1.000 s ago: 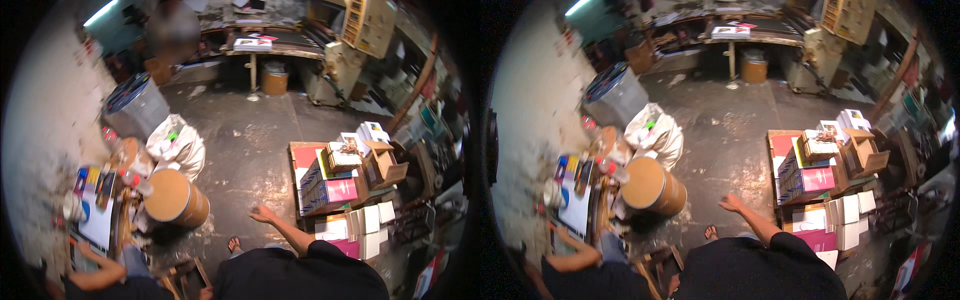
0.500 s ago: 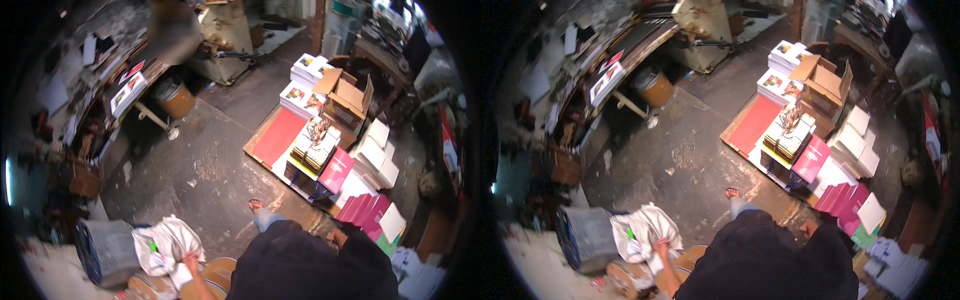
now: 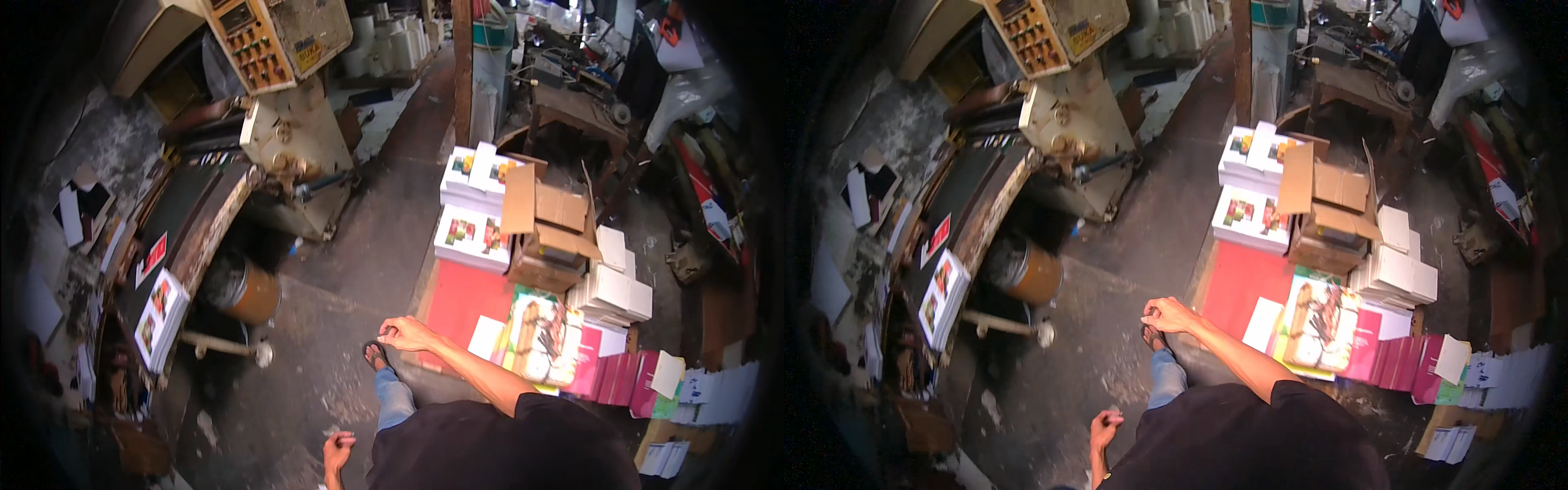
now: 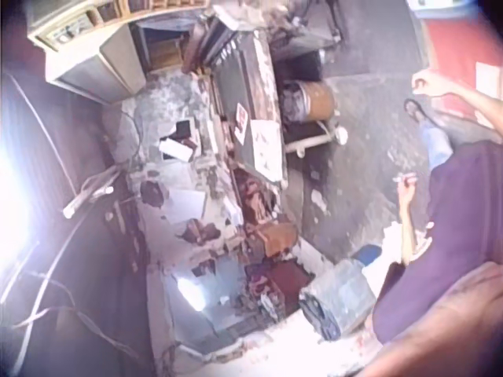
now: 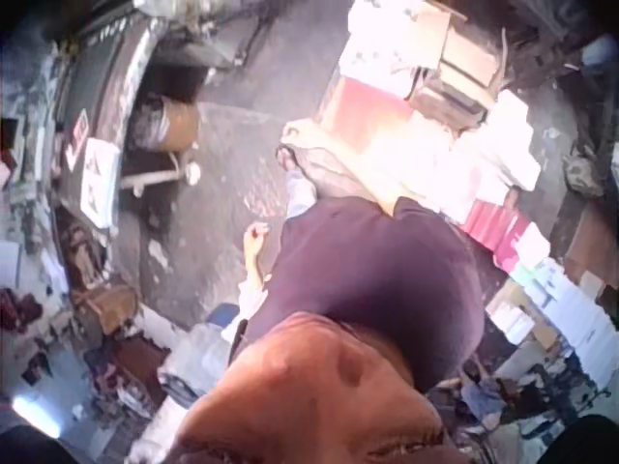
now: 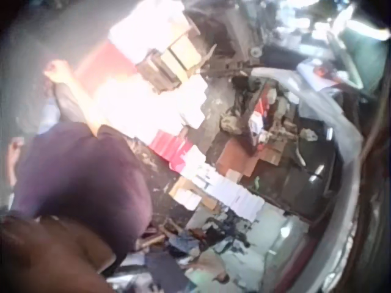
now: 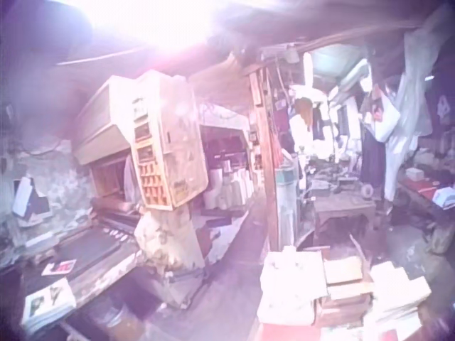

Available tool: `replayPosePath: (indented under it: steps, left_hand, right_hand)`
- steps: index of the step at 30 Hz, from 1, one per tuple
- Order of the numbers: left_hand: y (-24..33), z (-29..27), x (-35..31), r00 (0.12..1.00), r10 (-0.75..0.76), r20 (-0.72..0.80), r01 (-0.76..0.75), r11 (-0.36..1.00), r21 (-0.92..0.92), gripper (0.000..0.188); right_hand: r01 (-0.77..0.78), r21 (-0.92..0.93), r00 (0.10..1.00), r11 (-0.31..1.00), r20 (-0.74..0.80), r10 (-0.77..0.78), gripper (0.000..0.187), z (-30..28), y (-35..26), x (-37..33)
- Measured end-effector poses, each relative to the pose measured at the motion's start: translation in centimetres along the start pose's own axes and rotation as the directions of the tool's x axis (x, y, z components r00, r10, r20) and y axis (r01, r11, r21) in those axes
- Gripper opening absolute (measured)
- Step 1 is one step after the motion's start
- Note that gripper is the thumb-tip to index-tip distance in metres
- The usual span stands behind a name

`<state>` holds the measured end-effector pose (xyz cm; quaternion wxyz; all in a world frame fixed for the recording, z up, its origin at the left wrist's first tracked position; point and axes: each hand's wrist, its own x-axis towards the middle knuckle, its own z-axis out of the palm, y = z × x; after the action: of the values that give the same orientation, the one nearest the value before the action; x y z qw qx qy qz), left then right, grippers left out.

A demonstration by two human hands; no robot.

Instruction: The person collates and aligns sheets of paper into stacks on a work table by hand. The person then carries the assembled paper blocks and places them onto a stack across the room.

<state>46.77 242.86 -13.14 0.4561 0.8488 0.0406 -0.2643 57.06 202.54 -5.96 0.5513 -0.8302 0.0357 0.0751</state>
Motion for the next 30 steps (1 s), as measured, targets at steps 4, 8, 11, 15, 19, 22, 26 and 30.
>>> replayPosePath:
  steps: [4, 8, 11, 15, 19, 22, 26, 30]
  left_hand:
    - [7.3, -7.9, 13.5, 0.987, 0.161, 0.028, -0.154, 0.975, -0.158, 0.033]
    - [21.4, -11.5, 29.9, 0.932, 0.346, 0.105, -0.333, 0.935, -0.123, 0.03]
    - [34.0, -12.8, 40.2, 0.813, 0.493, 0.31, -0.542, 0.835, 0.094, 0.029]
    - [52.1, -7.3, 49.4, 0.64, 0.559, 0.528, -0.61, 0.787, -0.094, 0.034]
    - [75.0, -1.0, 47.7, 0.205, 0.811, 0.549, -0.583, 0.551, -0.597, 0.09]
    - [87.4, 1.8, 47.2, -0.237, 0.891, 0.388, -0.143, 0.363, -0.921, 0.081]
    - [98.1, 5.5, 53.1, -0.34, 0.882, 0.327, -0.012, 0.343, -0.939, 0.075]
    - [107.1, 12.2, 60.6, -0.35, 0.883, 0.311, 0.058, 0.352, -0.934, 0.069]
  right_hand:
    - [-0.294, 0.137, 0.929, 0.946, -0.193, 0.317, 0.035, -2.3, 12.8, 9.1]
    - [-0.712, -0.05, 0.673, 0.701, -0.336, 0.659, 0.039, -0.8, 26.2, 5.9]
    - [-0.852, -0.066, 0.519, 0.519, -0.241, 0.82, 0.048, -0.8, 26.9, 0.9]
    - [-0.954, -0.024, 0.301, 0.3, -0.076, 0.951, 0.052, -2.6, 25.1, 0.3]
    - [-0.978, 0.064, 0.197, 0.197, 0.005, 0.98, 0.049, -9.0, 27.8, 8.6]
    - [-0.961, 0.056, 0.272, 0.271, 0.006, 0.962, 0.047, -17.2, 31.5, 18.8]
    - [-0.789, -0.297, 0.58, 0.538, -0.07, 0.812, 0.046, -35.7, 35.8, 39.0]
    - [-0.433, -0.102, 0.726, 0.896, -0.629, 0.28, 0.038, -56.0, 35.0, 56.9]
